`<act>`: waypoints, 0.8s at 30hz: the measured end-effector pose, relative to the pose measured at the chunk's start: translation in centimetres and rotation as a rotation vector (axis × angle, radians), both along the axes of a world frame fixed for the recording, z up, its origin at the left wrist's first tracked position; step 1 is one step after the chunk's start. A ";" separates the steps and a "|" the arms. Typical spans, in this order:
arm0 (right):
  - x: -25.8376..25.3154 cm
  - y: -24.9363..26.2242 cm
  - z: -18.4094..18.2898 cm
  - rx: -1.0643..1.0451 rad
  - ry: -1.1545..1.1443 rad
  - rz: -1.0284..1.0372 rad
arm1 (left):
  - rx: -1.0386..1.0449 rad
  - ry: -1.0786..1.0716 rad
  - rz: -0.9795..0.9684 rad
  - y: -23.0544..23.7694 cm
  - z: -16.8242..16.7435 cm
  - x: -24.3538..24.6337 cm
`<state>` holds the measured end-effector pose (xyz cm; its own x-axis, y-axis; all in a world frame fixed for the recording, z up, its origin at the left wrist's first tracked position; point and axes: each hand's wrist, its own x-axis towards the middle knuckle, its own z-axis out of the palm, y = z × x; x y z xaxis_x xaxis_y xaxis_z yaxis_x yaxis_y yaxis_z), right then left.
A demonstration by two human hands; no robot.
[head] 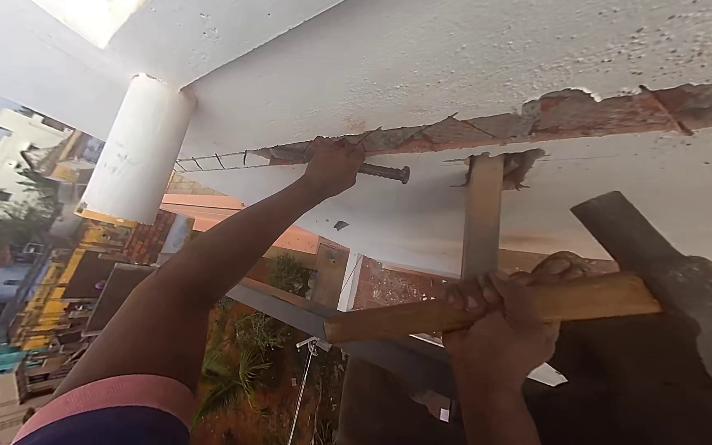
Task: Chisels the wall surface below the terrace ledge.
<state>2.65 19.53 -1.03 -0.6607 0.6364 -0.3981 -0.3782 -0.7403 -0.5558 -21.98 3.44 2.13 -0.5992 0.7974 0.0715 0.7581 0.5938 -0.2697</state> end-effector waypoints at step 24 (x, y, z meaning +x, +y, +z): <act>4.9 -5.2 6.0 0.574 0.079 0.475 | 0.818 0.285 -0.294 -5.1 2.9 0.9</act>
<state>7.54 14.32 4.99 -0.9290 0.3689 -0.0293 -0.1449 -0.4355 -0.8884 -21.09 -1.64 5.06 -0.2526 0.5504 0.7958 0.8784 0.4753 -0.0500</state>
